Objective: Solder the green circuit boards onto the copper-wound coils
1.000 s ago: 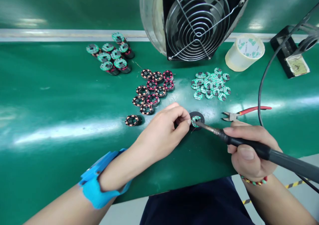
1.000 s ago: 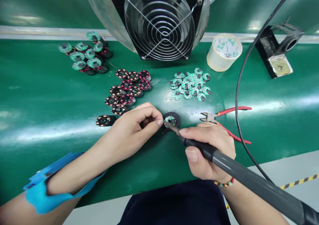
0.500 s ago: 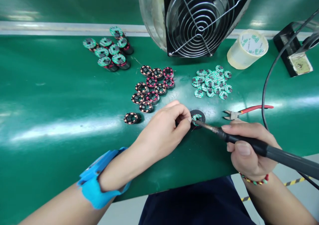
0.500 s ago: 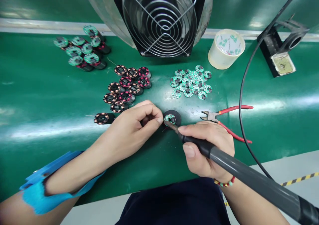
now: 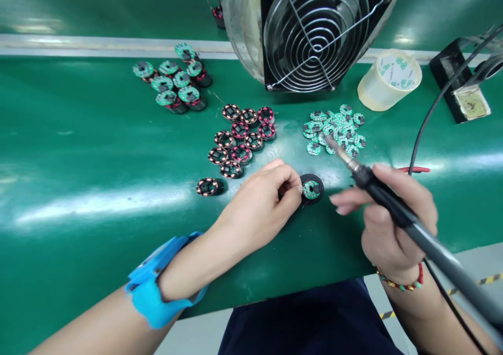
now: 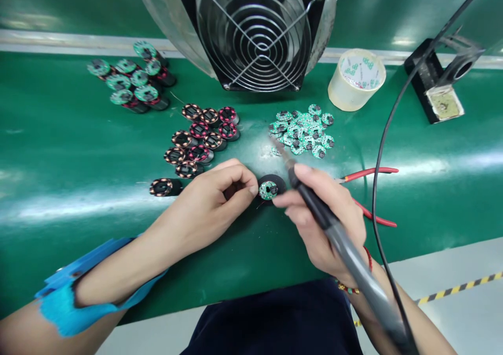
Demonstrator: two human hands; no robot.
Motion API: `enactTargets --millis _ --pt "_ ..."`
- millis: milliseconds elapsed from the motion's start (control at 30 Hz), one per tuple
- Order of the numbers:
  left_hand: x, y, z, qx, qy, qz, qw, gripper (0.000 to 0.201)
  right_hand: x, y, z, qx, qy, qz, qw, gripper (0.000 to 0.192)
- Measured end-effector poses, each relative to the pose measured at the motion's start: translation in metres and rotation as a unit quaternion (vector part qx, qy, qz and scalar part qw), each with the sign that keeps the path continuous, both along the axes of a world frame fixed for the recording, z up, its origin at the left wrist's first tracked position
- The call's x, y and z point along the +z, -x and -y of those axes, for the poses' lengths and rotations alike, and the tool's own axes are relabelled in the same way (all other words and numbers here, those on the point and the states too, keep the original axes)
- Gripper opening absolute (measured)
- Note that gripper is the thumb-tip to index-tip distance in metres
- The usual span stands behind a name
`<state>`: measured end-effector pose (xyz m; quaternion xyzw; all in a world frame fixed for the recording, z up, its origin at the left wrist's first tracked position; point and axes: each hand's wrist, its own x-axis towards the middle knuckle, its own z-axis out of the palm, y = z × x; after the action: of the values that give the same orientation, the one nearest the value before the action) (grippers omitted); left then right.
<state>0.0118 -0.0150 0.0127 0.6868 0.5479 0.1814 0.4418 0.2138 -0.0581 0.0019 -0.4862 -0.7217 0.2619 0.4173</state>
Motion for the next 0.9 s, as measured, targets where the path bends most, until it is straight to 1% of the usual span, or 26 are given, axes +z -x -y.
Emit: enactTargets --millis 33,67,133,200,267,333,433,500,567,667,733,900 --pt "0.0 0.0 0.0 0.002 -0.003 0.002 1.0 0.017 0.002 0.004 -0.004 -0.006 -0.008 -0.02 1.0 0.042" --pt "-0.001 0.0 0.0 0.003 -0.007 0.004 1.0 0.017 0.003 0.007 -0.009 0.012 0.004 -0.002 1.0 0.043" --pt "-0.002 -0.001 0.0 0.003 -0.013 0.009 1.0 0.017 0.003 0.012 -0.016 0.073 0.026 0.056 0.995 0.045" --pt "-0.003 -0.002 -0.001 0.003 -0.017 0.013 1.0 0.019 0.001 0.014 -0.02 0.126 0.045 0.115 0.984 0.048" --pt "-0.003 -0.002 -0.001 0.002 -0.018 0.017 1.0 0.02 -0.002 0.014 -0.022 0.141 0.051 0.142 0.978 0.047" --pt "-0.003 0.0 -0.001 0.002 -0.016 0.019 1.0 0.019 -0.004 0.014 -0.023 0.131 0.05 0.156 0.978 0.043" --pt "-0.002 0.007 -0.001 0.0 0.002 0.005 1.0 0.014 -0.007 0.016 -0.024 0.093 0.028 0.177 0.979 0.035" --pt "-0.003 0.011 0.0 -0.017 0.012 -0.009 1.0 0.015 -0.009 0.018 -0.024 0.063 0.006 0.19 0.98 0.032" --pt "-0.005 0.012 0.0 -0.035 0.006 -0.014 0.999 0.013 -0.01 0.019 -0.024 0.047 -0.006 0.195 0.98 0.034" --pt "-0.007 0.009 0.001 -0.032 -0.006 -0.003 0.999 0.004 -0.01 0.02 -0.022 0.052 0.001 0.181 0.982 0.044" --pt "-0.008 0.006 0.001 -0.02 -0.006 0.018 1.0 0.007 -0.01 0.019 -0.021 0.055 0.006 0.165 0.985 0.049" --pt "-0.007 0.001 0.002 0.003 -0.018 0.086 0.996 0.012 -0.01 0.016 -0.019 0.063 -0.002 0.167 0.984 0.039"
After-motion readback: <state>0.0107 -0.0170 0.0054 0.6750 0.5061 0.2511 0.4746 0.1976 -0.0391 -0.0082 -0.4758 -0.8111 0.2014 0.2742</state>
